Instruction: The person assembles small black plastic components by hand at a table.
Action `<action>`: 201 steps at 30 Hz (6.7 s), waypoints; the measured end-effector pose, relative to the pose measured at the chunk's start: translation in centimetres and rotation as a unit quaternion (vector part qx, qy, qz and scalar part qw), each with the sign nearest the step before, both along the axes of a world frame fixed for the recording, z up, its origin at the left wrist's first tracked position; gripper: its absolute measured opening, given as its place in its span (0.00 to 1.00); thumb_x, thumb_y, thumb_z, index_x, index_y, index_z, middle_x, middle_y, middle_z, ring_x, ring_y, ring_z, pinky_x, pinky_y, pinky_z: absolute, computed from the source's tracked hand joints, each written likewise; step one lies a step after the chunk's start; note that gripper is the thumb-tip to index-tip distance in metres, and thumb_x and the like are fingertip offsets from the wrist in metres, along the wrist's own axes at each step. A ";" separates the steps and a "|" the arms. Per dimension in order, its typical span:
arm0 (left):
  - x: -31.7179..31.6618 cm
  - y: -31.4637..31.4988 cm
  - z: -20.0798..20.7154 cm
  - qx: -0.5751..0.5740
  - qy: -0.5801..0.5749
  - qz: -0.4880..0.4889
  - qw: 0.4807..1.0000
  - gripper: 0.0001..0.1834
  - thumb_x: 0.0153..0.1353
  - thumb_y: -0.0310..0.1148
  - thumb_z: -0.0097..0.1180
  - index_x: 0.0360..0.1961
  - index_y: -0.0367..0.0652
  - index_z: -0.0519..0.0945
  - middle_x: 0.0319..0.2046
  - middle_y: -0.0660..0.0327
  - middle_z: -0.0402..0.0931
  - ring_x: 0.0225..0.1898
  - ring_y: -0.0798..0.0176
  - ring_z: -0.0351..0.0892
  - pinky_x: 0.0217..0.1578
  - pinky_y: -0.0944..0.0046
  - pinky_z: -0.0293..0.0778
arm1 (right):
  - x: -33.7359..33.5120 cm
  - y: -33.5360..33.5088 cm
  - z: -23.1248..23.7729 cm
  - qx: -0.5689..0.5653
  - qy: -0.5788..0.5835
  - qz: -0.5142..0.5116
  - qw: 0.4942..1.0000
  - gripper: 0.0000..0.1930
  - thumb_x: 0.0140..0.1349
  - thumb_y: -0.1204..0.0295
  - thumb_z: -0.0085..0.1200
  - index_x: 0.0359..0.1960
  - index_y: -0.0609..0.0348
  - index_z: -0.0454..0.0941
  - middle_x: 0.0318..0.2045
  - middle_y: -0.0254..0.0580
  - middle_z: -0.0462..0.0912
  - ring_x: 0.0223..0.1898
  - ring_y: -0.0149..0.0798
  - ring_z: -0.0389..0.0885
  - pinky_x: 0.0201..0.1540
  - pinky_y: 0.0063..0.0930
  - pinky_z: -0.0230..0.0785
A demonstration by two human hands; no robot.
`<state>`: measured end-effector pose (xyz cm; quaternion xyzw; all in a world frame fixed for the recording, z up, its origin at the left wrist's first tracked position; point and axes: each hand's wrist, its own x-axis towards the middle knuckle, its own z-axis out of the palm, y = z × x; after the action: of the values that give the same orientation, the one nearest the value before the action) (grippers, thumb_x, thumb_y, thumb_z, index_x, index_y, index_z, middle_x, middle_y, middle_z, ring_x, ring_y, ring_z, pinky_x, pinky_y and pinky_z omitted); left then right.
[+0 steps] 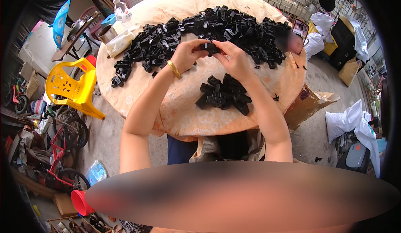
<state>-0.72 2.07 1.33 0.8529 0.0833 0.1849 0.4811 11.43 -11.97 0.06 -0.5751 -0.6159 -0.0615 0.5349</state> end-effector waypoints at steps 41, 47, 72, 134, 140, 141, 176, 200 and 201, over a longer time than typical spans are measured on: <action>6.5 0.6 -3.9 0.490 0.049 0.136 0.860 0.09 0.48 0.34 0.56 0.31 0.44 0.78 0.34 0.57 0.73 0.41 0.55 0.68 0.44 0.61 0.67 | 4.8 0.3 -2.9 -0.163 -0.179 -0.199 0.950 0.17 0.45 0.78 0.47 0.40 0.56 0.72 0.34 0.45 0.77 0.38 0.46 0.74 0.41 0.34 0.68; 4.1 0.4 -3.8 0.353 -0.037 0.131 0.925 0.11 0.50 0.29 0.54 0.37 0.40 0.77 0.28 0.57 0.76 0.27 0.59 0.75 0.30 0.65 0.71 | 2.4 0.6 -1.3 -0.118 -0.095 -0.111 0.982 0.20 0.45 0.77 0.51 0.44 0.54 0.70 0.35 0.44 0.77 0.37 0.45 0.75 0.39 0.33 0.69; 2.7 -0.9 -2.5 -0.191 -0.154 0.007 0.969 0.16 0.52 0.20 0.52 0.44 0.32 0.72 0.34 0.59 0.76 0.34 0.70 0.75 0.36 0.73 0.72 | 1.3 0.4 -0.9 -0.024 0.164 -0.003 0.986 0.17 0.50 0.80 0.55 0.44 0.68 0.72 0.35 0.44 0.78 0.33 0.28 0.77 0.34 0.20 0.72; 9.2 18.1 -2.0 0.320 0.312 0.219 0.867 0.32 0.53 0.64 0.36 0.53 0.57 0.68 0.53 0.51 0.65 0.55 0.49 0.62 0.55 0.58 0.57 | 5.2 -2.3 -0.4 -0.380 -0.051 -0.292 0.876 0.16 0.45 0.74 0.56 0.40 0.55 0.75 0.39 0.49 0.74 0.41 0.48 0.74 0.44 0.35 0.67; 9.4 15.8 -1.9 0.352 0.261 0.150 0.886 0.28 0.55 0.56 0.40 0.51 0.52 0.70 0.49 0.50 0.68 0.51 0.48 0.66 0.52 0.58 0.61 | 4.4 -1.0 -0.7 -0.235 -0.039 -0.220 0.946 0.19 0.41 0.78 0.58 0.40 0.58 0.74 0.33 0.47 0.74 0.36 0.48 0.74 0.40 0.33 0.68; 9.5 15.0 -2.1 0.358 0.242 0.132 0.892 0.26 0.55 0.53 0.43 0.49 0.49 0.71 0.46 0.50 0.70 0.49 0.48 0.67 0.50 0.58 0.62 | 4.5 -0.8 -1.0 -0.235 -0.036 -0.220 0.946 0.19 0.41 0.78 0.58 0.40 0.58 0.74 0.33 0.47 0.74 0.36 0.48 0.74 0.40 0.33 0.68; 0.6 -2.6 -1.5 -0.348 -0.067 -0.052 0.933 0.16 0.59 0.27 0.47 0.49 0.39 0.68 0.41 0.63 0.71 0.41 0.71 0.71 0.45 0.66 0.71 | 0.0 -0.1 1.0 -0.054 0.466 0.037 0.882 0.14 0.50 0.79 0.40 0.34 0.58 0.79 0.24 0.27 0.76 0.17 0.17 0.63 0.17 0.11 0.55; 1.1 -1.5 -1.9 -0.377 -0.182 0.001 0.908 0.17 0.57 0.23 0.48 0.49 0.35 0.68 0.38 0.57 0.72 0.38 0.65 0.75 0.40 0.65 0.77 | -0.2 1.2 -0.5 -0.027 0.280 0.053 0.958 0.15 0.54 0.70 0.55 0.41 0.66 0.73 0.27 0.38 0.77 0.22 0.28 0.74 0.24 0.19 0.68; 1.0 -1.4 -2.0 -0.387 -0.181 -0.009 0.904 0.16 0.57 0.23 0.47 0.48 0.36 0.68 0.38 0.58 0.72 0.38 0.65 0.75 0.40 0.66 0.76 | -0.3 1.3 -0.5 -0.027 0.279 0.053 0.958 0.15 0.54 0.70 0.55 0.41 0.66 0.73 0.27 0.38 0.77 0.22 0.28 0.74 0.24 0.19 0.68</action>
<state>0.32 0.64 -0.64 0.5525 0.0517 0.2851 0.7816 11.18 -10.69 -0.39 -0.5504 -0.4728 0.1466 0.6723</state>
